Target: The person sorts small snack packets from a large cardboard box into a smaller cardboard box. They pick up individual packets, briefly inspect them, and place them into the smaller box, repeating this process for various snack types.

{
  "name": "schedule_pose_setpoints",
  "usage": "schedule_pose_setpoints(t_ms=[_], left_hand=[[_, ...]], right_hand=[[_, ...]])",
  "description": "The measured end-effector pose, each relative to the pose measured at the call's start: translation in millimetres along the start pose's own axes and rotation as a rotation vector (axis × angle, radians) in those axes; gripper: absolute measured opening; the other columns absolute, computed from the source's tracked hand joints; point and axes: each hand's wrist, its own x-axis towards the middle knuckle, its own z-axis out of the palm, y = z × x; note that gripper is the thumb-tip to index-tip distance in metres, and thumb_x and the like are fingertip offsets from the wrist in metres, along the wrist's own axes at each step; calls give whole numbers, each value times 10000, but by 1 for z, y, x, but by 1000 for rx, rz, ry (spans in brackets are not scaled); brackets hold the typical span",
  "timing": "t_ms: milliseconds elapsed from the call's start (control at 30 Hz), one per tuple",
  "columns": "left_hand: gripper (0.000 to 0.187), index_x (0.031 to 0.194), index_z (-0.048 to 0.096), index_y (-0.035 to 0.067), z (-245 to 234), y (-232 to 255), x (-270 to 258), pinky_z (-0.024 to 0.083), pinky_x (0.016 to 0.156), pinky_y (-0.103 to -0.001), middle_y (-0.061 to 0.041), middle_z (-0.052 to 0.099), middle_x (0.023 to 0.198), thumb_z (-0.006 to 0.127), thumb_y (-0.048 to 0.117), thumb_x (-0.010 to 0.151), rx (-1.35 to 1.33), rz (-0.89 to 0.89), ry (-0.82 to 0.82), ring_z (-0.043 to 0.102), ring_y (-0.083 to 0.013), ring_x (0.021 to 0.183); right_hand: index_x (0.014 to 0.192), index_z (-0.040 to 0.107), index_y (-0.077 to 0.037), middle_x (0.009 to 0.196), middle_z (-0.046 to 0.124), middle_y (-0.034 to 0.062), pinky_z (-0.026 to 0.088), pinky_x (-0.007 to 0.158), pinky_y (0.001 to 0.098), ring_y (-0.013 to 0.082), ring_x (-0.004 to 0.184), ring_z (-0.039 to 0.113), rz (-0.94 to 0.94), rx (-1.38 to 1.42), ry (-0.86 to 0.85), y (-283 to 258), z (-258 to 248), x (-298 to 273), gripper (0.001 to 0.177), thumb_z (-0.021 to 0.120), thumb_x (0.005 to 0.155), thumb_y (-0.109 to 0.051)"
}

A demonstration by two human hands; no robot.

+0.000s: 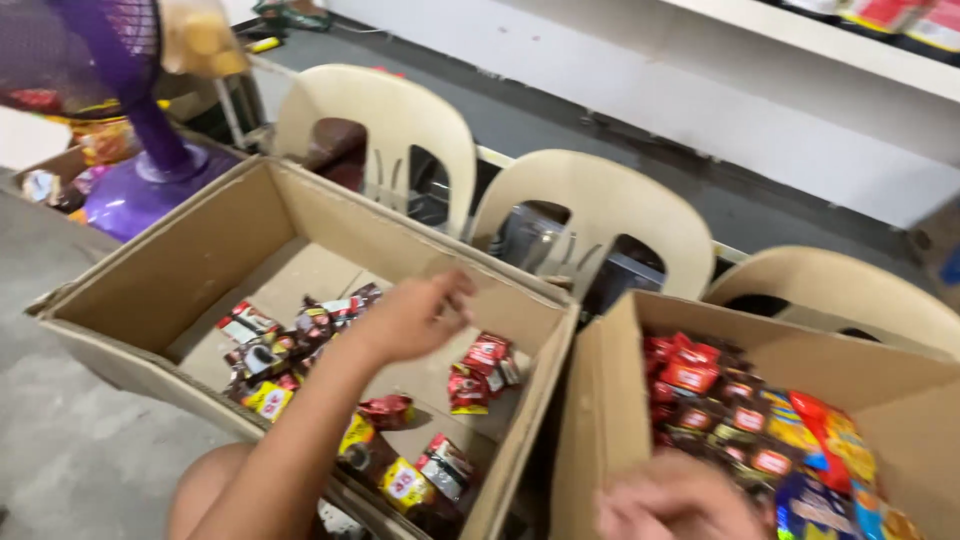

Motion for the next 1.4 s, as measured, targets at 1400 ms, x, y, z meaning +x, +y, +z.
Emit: schedule_pose_setpoints(t_ms=[1400], left_hand=[[787, 1397, 555, 43, -45, -235, -17, 483, 1009, -427, -213, 656, 1303, 640, 637, 888, 68, -778, -206, 631, -326, 1200]], right_hand=[[1079, 492, -128, 1044, 625, 85, 608, 695, 424, 202, 910, 641, 1354, 241, 129, 372, 230, 120, 255, 624, 862, -140]])
